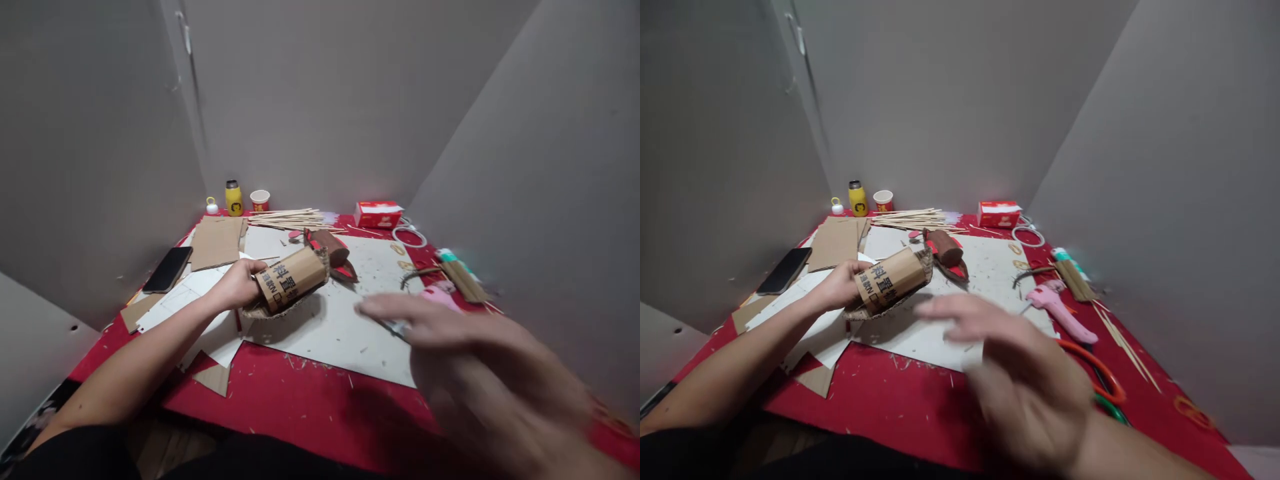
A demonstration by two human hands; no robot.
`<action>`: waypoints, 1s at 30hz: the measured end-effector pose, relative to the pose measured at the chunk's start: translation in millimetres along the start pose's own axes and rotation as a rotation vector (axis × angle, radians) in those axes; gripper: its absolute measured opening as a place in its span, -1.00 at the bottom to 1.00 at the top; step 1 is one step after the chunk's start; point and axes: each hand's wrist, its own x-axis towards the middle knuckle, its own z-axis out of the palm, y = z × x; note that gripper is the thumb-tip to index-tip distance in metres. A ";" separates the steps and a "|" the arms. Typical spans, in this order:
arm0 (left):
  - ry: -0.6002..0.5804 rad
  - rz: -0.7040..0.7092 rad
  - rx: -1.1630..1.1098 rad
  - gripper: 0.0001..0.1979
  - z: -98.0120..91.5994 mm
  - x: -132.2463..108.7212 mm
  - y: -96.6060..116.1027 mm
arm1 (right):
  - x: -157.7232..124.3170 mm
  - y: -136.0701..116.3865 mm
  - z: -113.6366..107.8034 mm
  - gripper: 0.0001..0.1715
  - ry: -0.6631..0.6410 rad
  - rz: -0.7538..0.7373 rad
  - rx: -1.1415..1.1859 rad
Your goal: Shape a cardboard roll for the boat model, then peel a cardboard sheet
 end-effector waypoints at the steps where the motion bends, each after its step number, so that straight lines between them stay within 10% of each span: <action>1: -0.022 0.000 0.026 -0.81 5.5 0.9 0.9 | 1.2 8.4 4.7 -0.76 0.173 0.038 -0.006; 6: -0.135 0.001 0.185 -0.89 25.9 3.8 1.4 | 3.7 55.1 20.6 -0.84 0.268 0.418 0.028; 16: -0.379 0.081 0.331 -0.81 34.4 22.6 0.9 | 2.1 100.2 -1.0 -0.59 -0.471 0.273 -0.063; 30: -0.420 0.153 0.369 -0.75 46.7 39.3 -2.5 | 17.9 112.2 19.0 -0.86 -0.646 0.054 -0.214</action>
